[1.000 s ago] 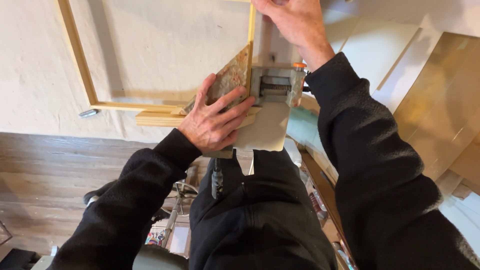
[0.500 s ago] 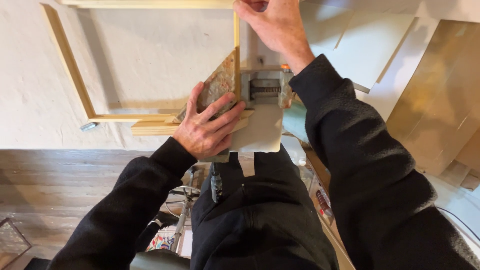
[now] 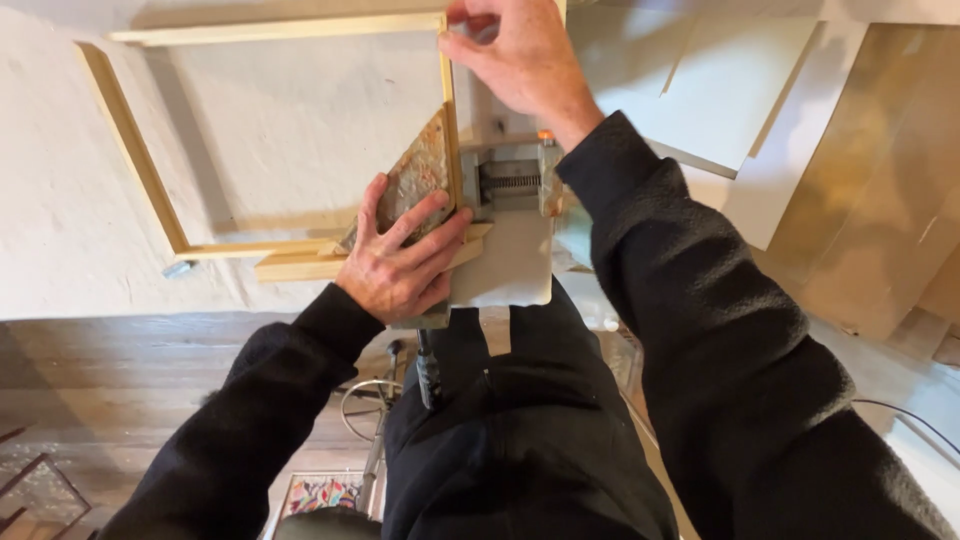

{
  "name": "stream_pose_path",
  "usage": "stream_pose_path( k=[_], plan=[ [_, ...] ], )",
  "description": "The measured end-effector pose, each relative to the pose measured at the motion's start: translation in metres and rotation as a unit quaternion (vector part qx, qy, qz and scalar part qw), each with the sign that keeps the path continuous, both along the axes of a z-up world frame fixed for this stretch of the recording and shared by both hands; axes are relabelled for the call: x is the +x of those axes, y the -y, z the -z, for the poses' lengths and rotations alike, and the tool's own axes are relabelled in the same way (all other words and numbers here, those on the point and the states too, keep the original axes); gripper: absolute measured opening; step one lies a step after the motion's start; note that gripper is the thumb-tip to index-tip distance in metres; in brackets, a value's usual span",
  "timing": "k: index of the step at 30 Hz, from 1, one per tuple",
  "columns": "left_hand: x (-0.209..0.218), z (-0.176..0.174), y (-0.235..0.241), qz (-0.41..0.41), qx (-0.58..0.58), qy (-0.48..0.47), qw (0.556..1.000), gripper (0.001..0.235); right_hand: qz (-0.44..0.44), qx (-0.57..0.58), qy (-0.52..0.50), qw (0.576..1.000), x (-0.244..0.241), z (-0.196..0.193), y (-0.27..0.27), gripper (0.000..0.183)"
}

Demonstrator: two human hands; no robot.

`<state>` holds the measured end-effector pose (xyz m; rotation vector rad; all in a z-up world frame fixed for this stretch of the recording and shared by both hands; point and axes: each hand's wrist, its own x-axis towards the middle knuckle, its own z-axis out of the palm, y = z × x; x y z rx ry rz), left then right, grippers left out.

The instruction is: The person applies wood glue to the end of a mitered wooden frame moulding piece, fits the corner joint together by hand, then places the frame corner into a corner vise with a triangular block and tightens the vise screw to clamp the joint. They repeat the gluing, joining and clamping on additional frame corners.

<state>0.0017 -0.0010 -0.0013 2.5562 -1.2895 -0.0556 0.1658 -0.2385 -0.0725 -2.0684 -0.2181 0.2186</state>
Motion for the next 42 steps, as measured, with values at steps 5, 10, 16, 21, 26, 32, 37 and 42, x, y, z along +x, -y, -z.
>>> stream_pose_path(
  k=[5,10,16,21,26,32,37,42],
  plan=[
    [0.001,0.001,0.001,-0.021,-0.014,0.002,1.0,0.051,-0.073,0.039,0.133,0.988,-0.071,-0.089,0.065,0.055],
    [-0.004,0.01,-0.005,-0.01,-0.014,-0.023,1.0,0.046,-0.163,-0.222,0.251,0.928,-0.154,-0.051,0.129,0.051],
    [-0.004,0.016,-0.006,-0.001,0.001,0.022,1.0,0.041,-0.161,-0.067,0.113,0.978,-0.136,-0.033,0.146,0.032],
    [-0.008,0.014,-0.006,0.002,-0.005,0.019,1.0,0.042,-0.077,-0.023,-0.323,0.943,-0.119,-0.029,0.145,0.021],
    [-0.008,0.015,-0.007,-0.01,-0.018,-0.009,1.0,0.04,-0.226,-0.211,0.224,0.924,-0.132,-0.051,0.146,0.029],
    [-0.007,0.013,-0.006,-0.016,-0.015,0.017,1.0,0.039,-0.193,-0.123,0.194,0.954,-0.122,-0.053,0.144,0.04],
    [-0.01,0.013,-0.001,-0.015,-0.002,0.019,1.0,0.037,-0.079,-0.051,-0.35,0.932,-0.124,0.044,0.201,0.056],
    [-0.006,0.004,-0.001,-0.015,-0.001,0.019,1.0,0.039,-0.093,-0.024,-0.362,0.927,-0.109,-0.022,0.164,0.044]
  ],
)
